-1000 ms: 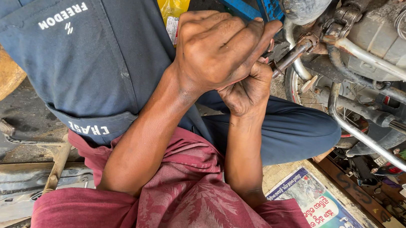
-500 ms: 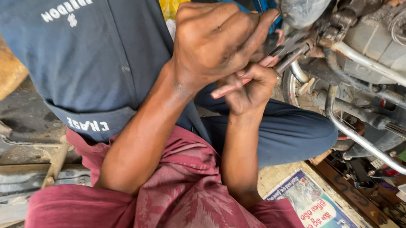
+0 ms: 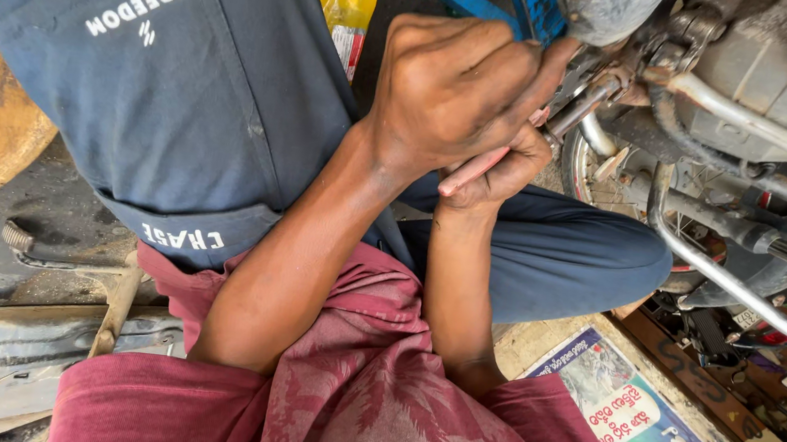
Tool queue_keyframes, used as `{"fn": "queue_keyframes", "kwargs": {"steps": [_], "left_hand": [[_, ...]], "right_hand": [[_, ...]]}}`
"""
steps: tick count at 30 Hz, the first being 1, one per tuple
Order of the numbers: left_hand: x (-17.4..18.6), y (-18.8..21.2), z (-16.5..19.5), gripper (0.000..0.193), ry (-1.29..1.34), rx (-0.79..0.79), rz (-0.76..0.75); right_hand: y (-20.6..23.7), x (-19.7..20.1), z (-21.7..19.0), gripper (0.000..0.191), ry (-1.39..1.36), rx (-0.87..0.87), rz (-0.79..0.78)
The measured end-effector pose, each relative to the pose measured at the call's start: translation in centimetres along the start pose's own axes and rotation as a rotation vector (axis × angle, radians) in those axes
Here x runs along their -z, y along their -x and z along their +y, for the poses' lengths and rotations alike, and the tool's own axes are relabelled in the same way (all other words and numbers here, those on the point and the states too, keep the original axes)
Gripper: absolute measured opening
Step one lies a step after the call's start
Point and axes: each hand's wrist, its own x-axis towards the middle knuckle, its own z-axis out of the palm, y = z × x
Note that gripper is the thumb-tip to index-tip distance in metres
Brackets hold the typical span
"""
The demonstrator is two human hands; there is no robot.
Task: The person sits on the floor and uses pliers to remove a rubber gaiter from a motorcycle pedal assembly. They then open a yellow package, remove a new gaiter, and install it onto the pedal shaft, securing it with a clip.
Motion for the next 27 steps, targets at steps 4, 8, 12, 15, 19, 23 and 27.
{"fn": "queue_keyframes", "kwargs": {"steps": [4,8,12,15,19,23,27], "left_hand": [[-0.4,0.3,-0.3,0.02,-0.018,-0.052,0.004],[-0.9,0.6,-0.6,0.028,0.074,-0.062,-0.038],[-1.2,0.7,-0.4,0.029,0.059,-0.11,-0.034],[-1.1,0.6,-0.3,0.032,0.064,-0.072,-0.056],[-0.8,0.2,-0.5,0.025,0.013,-0.083,0.033],[-1.0,-0.3,-0.4,0.021,-0.082,-0.128,0.093],[-1.1,-0.2,0.0,0.026,-0.074,-0.067,0.119]], "right_hand": [[-0.1,1.8,1.3,0.024,-0.164,-0.167,0.097],[-0.5,-0.4,-0.5,0.085,0.237,0.024,0.06],[-0.4,-3.9,-3.3,0.14,0.633,0.32,-0.005],[-0.3,-5.1,-4.1,0.115,0.503,0.295,-0.06],[-1.3,-4.3,-3.5,0.042,-0.219,-0.216,0.024],[-2.5,-2.7,-3.2,0.019,-1.059,-0.537,-0.018],[-2.6,-2.7,-3.6,0.021,-1.066,-0.571,0.067]]}}
